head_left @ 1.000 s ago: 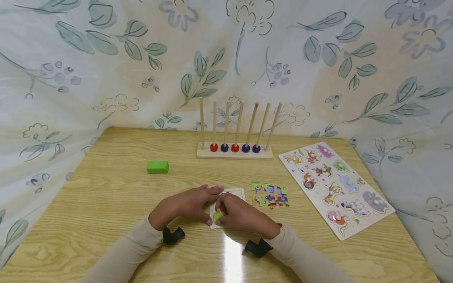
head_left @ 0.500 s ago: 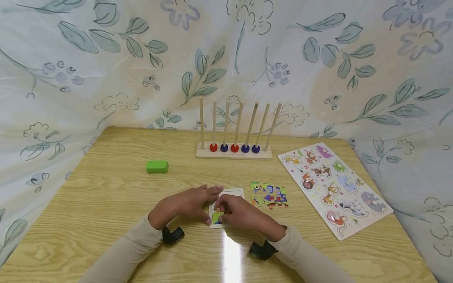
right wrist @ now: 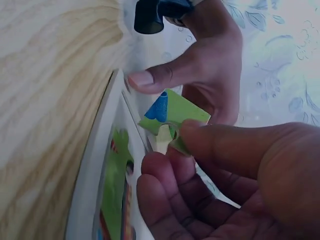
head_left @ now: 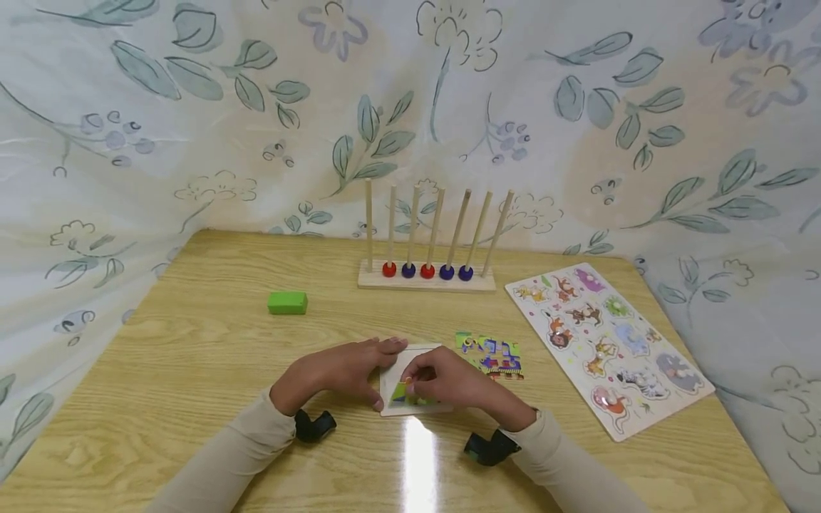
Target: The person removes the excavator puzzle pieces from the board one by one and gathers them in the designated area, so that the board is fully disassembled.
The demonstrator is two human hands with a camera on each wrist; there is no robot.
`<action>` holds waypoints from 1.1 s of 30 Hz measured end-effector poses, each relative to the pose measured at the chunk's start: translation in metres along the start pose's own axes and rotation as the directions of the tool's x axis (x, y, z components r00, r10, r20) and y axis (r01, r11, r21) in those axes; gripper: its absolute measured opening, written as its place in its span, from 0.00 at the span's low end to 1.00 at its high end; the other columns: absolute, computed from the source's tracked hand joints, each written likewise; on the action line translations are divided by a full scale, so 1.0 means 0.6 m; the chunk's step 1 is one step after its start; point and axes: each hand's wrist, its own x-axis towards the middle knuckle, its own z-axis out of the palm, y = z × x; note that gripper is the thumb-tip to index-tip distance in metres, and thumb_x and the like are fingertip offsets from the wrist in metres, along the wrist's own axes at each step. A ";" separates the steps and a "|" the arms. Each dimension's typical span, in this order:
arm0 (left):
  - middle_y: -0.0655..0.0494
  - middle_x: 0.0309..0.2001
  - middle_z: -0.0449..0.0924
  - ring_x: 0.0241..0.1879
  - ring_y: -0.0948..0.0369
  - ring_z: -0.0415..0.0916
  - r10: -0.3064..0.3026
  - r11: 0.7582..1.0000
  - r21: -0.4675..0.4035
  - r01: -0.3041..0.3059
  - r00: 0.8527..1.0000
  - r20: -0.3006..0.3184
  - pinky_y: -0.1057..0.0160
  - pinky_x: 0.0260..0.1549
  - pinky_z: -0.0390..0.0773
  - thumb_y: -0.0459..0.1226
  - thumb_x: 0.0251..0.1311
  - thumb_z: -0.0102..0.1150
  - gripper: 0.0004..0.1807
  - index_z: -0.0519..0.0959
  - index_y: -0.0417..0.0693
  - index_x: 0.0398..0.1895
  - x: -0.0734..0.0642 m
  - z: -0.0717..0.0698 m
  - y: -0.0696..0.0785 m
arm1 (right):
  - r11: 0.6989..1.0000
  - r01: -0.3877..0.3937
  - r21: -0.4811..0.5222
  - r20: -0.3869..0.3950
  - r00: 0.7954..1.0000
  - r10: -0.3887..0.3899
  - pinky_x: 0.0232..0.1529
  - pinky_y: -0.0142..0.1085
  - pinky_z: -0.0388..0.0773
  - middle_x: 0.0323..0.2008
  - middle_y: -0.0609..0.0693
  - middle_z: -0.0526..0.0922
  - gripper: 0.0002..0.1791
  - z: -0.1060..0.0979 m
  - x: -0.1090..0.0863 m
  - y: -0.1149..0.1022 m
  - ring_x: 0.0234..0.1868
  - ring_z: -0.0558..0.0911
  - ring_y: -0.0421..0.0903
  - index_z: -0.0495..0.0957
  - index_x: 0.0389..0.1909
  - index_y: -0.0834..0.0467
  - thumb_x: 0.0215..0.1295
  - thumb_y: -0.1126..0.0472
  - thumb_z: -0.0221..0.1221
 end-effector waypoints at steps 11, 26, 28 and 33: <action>0.52 0.76 0.48 0.73 0.54 0.47 0.077 0.992 -0.104 -0.071 0.996 0.048 0.58 0.66 0.58 0.38 0.56 0.70 0.42 0.62 0.40 0.72 0.011 0.009 0.002 | 0.994 0.058 0.088 -0.035 0.998 -0.055 0.37 0.33 0.78 0.37 0.50 0.81 0.13 -0.044 -0.036 0.015 0.36 0.80 0.41 0.80 0.51 0.66 0.69 0.69 0.57; 0.55 0.75 0.53 0.73 0.55 0.49 0.053 0.996 -0.079 -0.051 0.998 0.033 0.54 0.67 0.56 0.38 0.55 0.71 0.40 0.66 0.42 0.70 0.012 0.004 -0.007 | 0.994 0.107 0.038 -0.077 0.992 -0.104 0.33 0.33 0.77 0.38 0.52 0.82 0.13 -0.083 -0.060 0.035 0.34 0.78 0.42 0.80 0.50 0.69 0.68 0.70 0.57; 0.55 0.75 0.53 0.73 0.55 0.48 0.049 0.995 -0.089 -0.045 0.998 0.037 0.54 0.67 0.56 0.37 0.55 0.71 0.39 0.66 0.42 0.70 0.011 0.003 -0.009 | 0.994 0.096 0.054 -0.077 0.993 -0.092 0.34 0.34 0.78 0.39 0.53 0.81 0.13 -0.084 -0.063 0.038 0.34 0.79 0.43 0.79 0.51 0.70 0.69 0.70 0.56; 0.54 0.75 0.52 0.73 0.54 0.47 0.057 0.994 -0.099 -0.053 0.997 0.042 0.54 0.67 0.56 0.36 0.55 0.71 0.40 0.65 0.42 0.71 0.011 0.004 -0.014 | 0.994 0.056 0.094 -0.079 0.996 -0.049 0.36 0.36 0.79 0.38 0.55 0.81 0.11 -0.085 -0.070 0.044 0.36 0.81 0.46 0.79 0.48 0.70 0.69 0.70 0.56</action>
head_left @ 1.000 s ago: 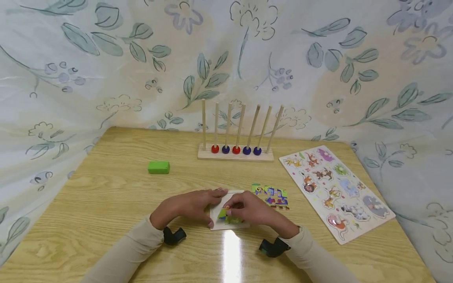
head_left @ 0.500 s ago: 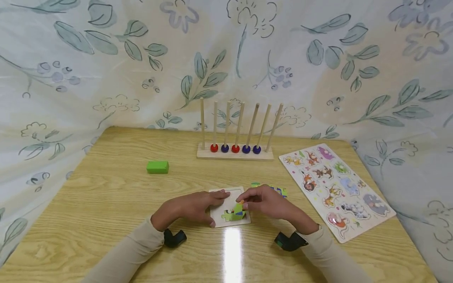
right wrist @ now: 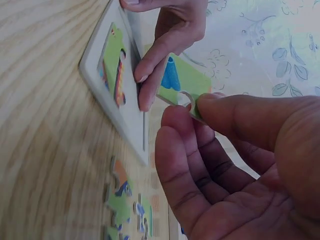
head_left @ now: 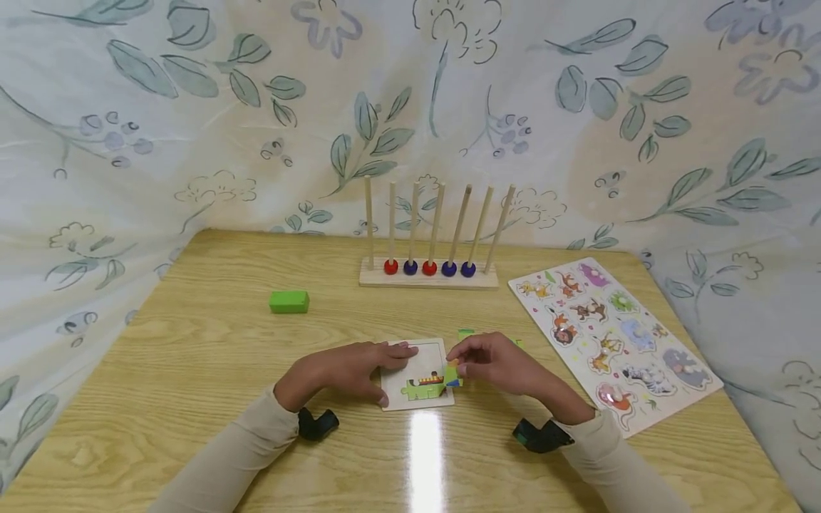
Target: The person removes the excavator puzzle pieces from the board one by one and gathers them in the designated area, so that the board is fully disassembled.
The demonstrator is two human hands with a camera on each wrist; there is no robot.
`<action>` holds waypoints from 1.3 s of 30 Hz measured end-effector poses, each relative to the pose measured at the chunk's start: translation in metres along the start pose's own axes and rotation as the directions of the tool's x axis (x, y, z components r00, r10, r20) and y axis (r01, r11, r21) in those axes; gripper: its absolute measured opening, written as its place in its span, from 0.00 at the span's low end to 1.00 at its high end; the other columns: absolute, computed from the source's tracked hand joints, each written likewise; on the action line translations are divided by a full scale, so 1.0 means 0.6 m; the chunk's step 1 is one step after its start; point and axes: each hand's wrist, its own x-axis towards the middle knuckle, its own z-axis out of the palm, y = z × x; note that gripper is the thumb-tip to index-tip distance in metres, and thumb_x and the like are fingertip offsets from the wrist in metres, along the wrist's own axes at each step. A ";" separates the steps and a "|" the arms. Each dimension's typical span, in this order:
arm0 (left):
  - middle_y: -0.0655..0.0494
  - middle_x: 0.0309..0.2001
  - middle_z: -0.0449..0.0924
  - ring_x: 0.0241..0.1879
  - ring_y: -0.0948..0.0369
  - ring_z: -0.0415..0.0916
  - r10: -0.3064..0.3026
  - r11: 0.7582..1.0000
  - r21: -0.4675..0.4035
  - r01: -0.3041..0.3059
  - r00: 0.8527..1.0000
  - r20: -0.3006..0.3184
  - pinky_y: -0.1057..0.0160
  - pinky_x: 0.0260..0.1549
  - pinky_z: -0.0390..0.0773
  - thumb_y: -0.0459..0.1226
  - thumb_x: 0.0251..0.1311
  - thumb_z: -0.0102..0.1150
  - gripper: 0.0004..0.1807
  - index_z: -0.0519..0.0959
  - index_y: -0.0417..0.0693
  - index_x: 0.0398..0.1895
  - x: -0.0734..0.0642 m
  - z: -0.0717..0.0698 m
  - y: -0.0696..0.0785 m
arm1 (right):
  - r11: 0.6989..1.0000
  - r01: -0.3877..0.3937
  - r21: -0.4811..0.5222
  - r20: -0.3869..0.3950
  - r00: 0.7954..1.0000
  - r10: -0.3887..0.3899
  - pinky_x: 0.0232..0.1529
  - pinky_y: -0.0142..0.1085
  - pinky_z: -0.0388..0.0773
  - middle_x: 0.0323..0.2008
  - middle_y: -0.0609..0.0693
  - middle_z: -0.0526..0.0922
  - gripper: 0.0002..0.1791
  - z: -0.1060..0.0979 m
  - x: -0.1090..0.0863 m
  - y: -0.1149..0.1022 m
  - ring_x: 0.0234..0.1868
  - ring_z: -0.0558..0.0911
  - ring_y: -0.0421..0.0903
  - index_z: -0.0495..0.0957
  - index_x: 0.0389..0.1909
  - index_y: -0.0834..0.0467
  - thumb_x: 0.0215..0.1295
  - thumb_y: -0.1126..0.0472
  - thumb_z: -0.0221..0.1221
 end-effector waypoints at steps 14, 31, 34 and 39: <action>0.52 0.75 0.51 0.74 0.55 0.46 0.025 0.998 0.054 -0.026 1.000 0.014 0.54 0.68 0.54 0.37 0.56 0.70 0.41 0.63 0.42 0.72 -0.001 -0.001 0.000 | 0.992 -0.102 -0.077 -0.076 0.992 0.096 0.35 0.31 0.76 0.36 0.52 0.81 0.07 -0.004 -0.029 0.020 0.35 0.76 0.45 0.80 0.42 0.66 0.65 0.71 0.59; 0.52 0.75 0.51 0.74 0.54 0.46 0.009 0.997 0.079 -0.012 0.999 0.031 0.54 0.68 0.54 0.36 0.57 0.69 0.41 0.62 0.42 0.72 0.001 -0.004 -0.003 | 0.978 -0.105 -0.183 -0.093 0.992 0.089 0.34 0.32 0.77 0.34 0.51 0.82 0.07 0.008 -0.043 0.025 0.34 0.78 0.40 0.82 0.39 0.66 0.61 0.73 0.62; 0.52 0.75 0.52 0.74 0.54 0.47 0.005 0.996 0.084 -0.008 1.000 0.029 0.53 0.68 0.54 0.36 0.56 0.69 0.41 0.62 0.42 0.72 -0.001 -0.007 -0.002 | 0.971 -0.113 -0.210 -0.106 0.990 0.093 0.33 0.32 0.77 0.32 0.47 0.81 0.07 0.010 -0.043 0.024 0.33 0.77 0.39 0.82 0.39 0.65 0.60 0.73 0.62; 0.52 0.75 0.52 0.74 0.55 0.47 -0.004 0.997 0.083 0.002 1.000 0.025 0.52 0.68 0.55 0.36 0.55 0.70 0.40 0.64 0.43 0.72 -0.005 -0.010 -0.002 | 0.965 -0.108 -0.237 -0.095 0.992 0.088 0.32 0.32 0.76 0.31 0.45 0.80 0.08 0.007 -0.038 0.020 0.32 0.76 0.39 0.82 0.39 0.64 0.60 0.74 0.63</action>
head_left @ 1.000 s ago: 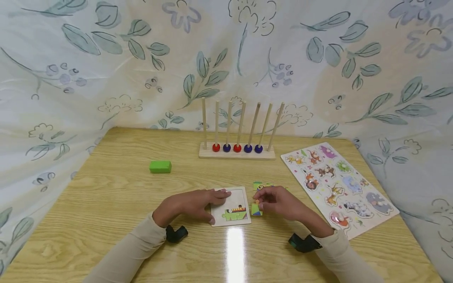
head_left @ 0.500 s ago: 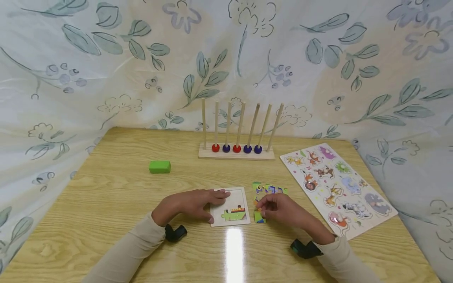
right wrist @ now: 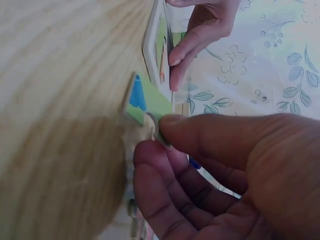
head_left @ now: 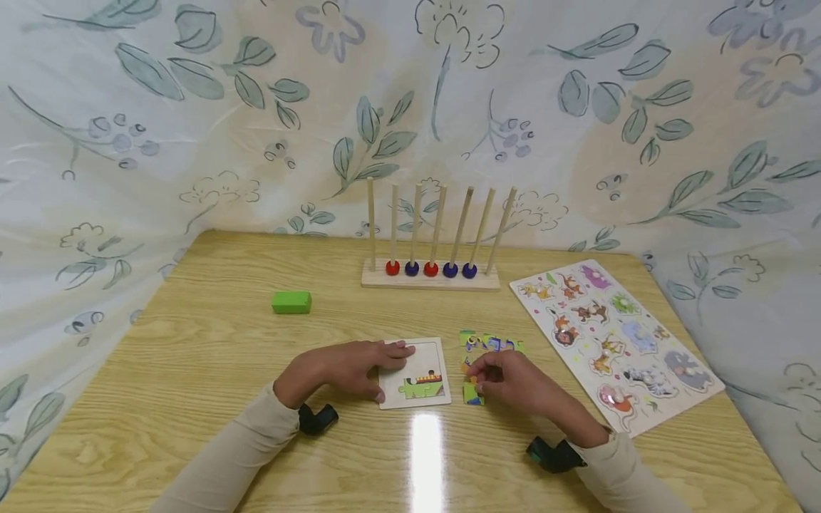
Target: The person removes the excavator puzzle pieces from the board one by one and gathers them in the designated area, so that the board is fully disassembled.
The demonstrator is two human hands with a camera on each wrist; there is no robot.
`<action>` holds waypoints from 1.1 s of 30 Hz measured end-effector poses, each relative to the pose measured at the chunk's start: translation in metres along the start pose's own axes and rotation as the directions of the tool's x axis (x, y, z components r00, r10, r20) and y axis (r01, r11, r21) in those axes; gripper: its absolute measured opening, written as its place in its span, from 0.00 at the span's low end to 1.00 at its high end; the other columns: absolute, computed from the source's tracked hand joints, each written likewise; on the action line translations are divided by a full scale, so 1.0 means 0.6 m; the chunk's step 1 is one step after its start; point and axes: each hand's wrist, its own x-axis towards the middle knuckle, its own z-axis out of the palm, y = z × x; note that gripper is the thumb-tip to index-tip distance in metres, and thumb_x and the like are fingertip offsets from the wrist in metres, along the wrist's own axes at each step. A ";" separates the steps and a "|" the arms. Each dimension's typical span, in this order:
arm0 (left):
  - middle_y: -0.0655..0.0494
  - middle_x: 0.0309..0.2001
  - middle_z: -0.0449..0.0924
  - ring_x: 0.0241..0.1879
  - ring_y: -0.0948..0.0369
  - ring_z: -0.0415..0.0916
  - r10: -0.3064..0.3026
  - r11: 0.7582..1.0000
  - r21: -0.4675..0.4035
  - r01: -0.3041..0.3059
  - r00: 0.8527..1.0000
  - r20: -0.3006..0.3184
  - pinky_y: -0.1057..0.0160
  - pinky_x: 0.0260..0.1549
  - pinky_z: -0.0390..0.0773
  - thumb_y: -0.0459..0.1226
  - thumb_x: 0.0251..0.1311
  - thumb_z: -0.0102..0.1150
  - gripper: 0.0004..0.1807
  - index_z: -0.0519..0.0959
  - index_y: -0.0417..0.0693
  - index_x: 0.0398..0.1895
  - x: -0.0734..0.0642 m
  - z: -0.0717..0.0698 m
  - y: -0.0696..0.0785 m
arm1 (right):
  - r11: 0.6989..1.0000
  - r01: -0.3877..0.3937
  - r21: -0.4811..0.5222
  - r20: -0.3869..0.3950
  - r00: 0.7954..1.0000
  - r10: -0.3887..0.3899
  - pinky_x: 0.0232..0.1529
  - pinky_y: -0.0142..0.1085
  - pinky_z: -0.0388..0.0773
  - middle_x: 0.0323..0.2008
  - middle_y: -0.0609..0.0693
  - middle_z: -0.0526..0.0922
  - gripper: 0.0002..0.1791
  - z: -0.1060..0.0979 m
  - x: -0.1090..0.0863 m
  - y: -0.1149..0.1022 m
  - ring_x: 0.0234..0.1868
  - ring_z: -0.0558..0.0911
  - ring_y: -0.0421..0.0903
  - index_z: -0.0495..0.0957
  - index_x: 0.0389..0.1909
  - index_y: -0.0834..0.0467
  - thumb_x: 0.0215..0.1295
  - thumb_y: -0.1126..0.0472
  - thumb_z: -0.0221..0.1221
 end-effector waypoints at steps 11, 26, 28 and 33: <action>0.55 0.75 0.51 0.74 0.57 0.45 -0.014 1.000 -0.023 0.014 1.000 0.003 0.52 0.68 0.54 0.37 0.56 0.70 0.41 0.63 0.45 0.73 -0.002 0.000 -0.002 | 0.999 0.023 -0.022 0.052 0.998 -0.021 0.32 0.32 0.76 0.33 0.49 0.82 0.07 -0.014 0.009 -0.008 0.32 0.77 0.38 0.83 0.41 0.64 0.63 0.71 0.61; 0.55 0.75 0.51 0.74 0.57 0.46 -0.018 0.998 -0.056 0.017 1.000 -0.008 0.52 0.67 0.56 0.37 0.57 0.69 0.40 0.64 0.44 0.72 -0.004 0.003 -0.005 | 0.997 0.066 -0.042 0.048 0.997 -0.064 0.34 0.32 0.77 0.37 0.48 0.84 0.08 0.012 0.046 -0.051 0.34 0.78 0.38 0.84 0.42 0.61 0.64 0.72 0.60; 0.56 0.75 0.51 0.74 0.57 0.46 -0.015 0.999 -0.049 0.015 1.000 -0.008 0.52 0.67 0.55 0.37 0.57 0.69 0.40 0.64 0.44 0.72 -0.003 0.003 -0.005 | 0.997 0.067 -0.028 0.063 0.996 -0.065 0.34 0.32 0.77 0.37 0.48 0.84 0.08 0.017 0.050 -0.054 0.34 0.78 0.39 0.84 0.42 0.61 0.65 0.71 0.60; 0.57 0.75 0.51 0.74 0.58 0.46 -0.009 0.999 -0.038 0.009 1.000 -0.003 0.53 0.67 0.55 0.37 0.57 0.69 0.40 0.63 0.45 0.72 -0.001 0.003 -0.006 | 0.996 0.088 0.005 0.094 0.992 -0.088 0.32 0.32 0.77 0.37 0.47 0.84 0.08 0.032 0.059 -0.055 0.33 0.78 0.38 0.84 0.42 0.61 0.64 0.71 0.60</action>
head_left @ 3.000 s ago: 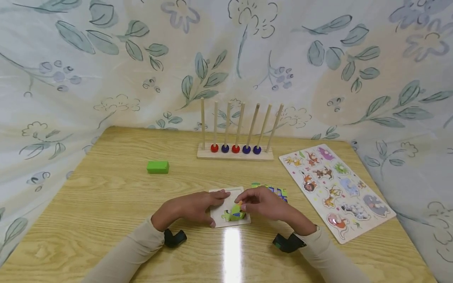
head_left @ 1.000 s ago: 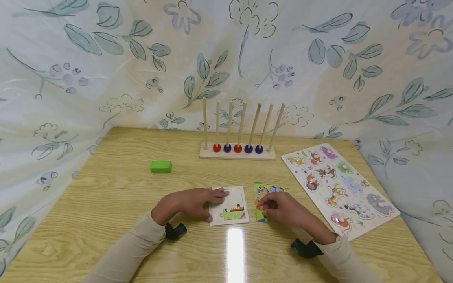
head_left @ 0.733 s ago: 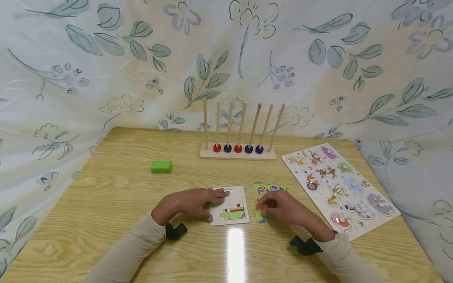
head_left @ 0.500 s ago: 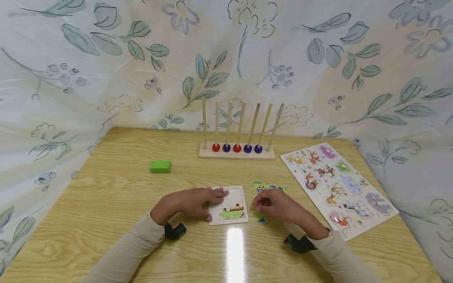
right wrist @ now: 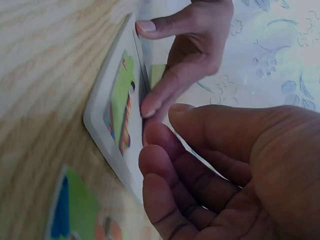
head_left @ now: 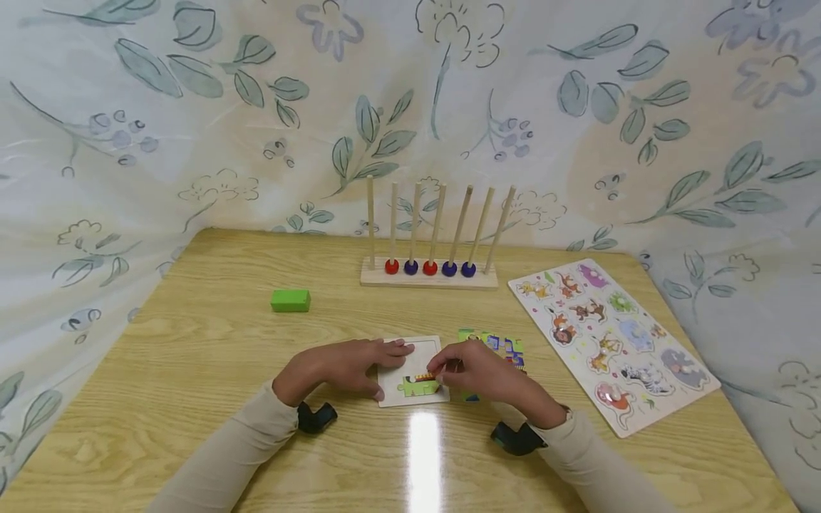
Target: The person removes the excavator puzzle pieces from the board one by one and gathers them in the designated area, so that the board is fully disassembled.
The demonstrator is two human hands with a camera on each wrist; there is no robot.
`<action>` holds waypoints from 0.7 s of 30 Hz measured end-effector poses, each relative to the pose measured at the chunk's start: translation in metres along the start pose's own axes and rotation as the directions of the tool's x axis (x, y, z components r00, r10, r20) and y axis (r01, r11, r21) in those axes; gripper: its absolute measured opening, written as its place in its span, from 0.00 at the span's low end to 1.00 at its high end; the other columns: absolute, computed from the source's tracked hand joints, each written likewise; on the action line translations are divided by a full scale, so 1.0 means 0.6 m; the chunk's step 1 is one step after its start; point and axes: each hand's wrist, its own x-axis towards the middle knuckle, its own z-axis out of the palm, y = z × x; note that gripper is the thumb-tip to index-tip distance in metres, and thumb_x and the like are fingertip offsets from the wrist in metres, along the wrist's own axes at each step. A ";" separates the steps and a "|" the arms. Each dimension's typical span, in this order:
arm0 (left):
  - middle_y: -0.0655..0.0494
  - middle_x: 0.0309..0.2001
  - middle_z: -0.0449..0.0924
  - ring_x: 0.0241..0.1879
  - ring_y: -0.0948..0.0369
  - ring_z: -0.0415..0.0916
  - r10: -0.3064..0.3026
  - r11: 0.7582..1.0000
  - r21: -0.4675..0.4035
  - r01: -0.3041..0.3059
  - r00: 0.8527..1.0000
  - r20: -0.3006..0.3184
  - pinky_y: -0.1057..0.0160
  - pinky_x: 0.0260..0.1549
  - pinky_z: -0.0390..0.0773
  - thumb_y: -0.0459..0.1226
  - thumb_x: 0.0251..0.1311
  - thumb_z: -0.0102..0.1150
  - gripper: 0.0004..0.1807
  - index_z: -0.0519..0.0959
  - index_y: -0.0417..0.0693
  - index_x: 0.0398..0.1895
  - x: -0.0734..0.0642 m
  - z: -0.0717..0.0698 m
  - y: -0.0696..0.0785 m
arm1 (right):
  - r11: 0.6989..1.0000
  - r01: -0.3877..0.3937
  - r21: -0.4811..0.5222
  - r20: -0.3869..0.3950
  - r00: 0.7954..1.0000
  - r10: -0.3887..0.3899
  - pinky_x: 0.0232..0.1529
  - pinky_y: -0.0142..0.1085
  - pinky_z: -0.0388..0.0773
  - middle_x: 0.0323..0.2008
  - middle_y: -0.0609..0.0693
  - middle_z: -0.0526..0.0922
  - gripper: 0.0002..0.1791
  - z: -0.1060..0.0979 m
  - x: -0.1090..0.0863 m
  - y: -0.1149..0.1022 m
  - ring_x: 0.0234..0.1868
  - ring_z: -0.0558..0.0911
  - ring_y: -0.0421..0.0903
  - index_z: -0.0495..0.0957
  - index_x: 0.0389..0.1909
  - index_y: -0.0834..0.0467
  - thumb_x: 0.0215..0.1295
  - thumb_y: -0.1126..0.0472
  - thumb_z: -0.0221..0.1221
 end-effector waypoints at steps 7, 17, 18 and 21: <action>0.56 0.76 0.50 0.74 0.57 0.45 0.015 1.000 -0.017 -0.015 1.000 0.003 0.53 0.68 0.55 0.37 0.57 0.69 0.41 0.62 0.44 0.73 0.000 -0.004 0.001 | 1.000 -0.007 -0.002 0.011 1.000 0.007 0.31 0.32 0.76 0.37 0.45 0.84 0.09 0.012 0.015 -0.004 0.32 0.78 0.38 0.84 0.43 0.59 0.65 0.70 0.60; 0.57 0.75 0.51 0.74 0.57 0.45 0.002 1.000 -0.021 -0.001 1.000 0.013 0.52 0.68 0.53 0.37 0.56 0.69 0.41 0.62 0.45 0.73 0.001 -0.002 0.000 | 1.000 0.000 -0.006 0.029 1.000 0.000 0.34 0.32 0.76 0.39 0.47 0.85 0.10 0.028 0.019 -0.005 0.34 0.79 0.38 0.84 0.44 0.59 0.63 0.71 0.62; 0.57 0.75 0.51 0.74 0.57 0.45 0.000 1.000 -0.021 0.001 1.000 0.013 0.52 0.68 0.53 0.37 0.56 0.70 0.41 0.63 0.45 0.73 0.001 -0.002 0.000 | 1.000 -0.002 -0.001 0.033 0.999 0.002 0.34 0.32 0.76 0.39 0.47 0.85 0.10 0.029 0.019 -0.006 0.35 0.79 0.38 0.84 0.44 0.59 0.63 0.70 0.62; 0.57 0.75 0.51 0.74 0.57 0.45 -0.004 1.000 -0.016 0.005 1.000 0.010 0.52 0.68 0.53 0.37 0.56 0.70 0.41 0.62 0.45 0.73 -0.001 -0.002 0.000 | 1.000 -0.008 -0.008 0.035 0.999 0.008 0.35 0.32 0.76 0.40 0.46 0.85 0.10 0.031 0.019 -0.008 0.36 0.80 0.38 0.84 0.44 0.58 0.64 0.70 0.61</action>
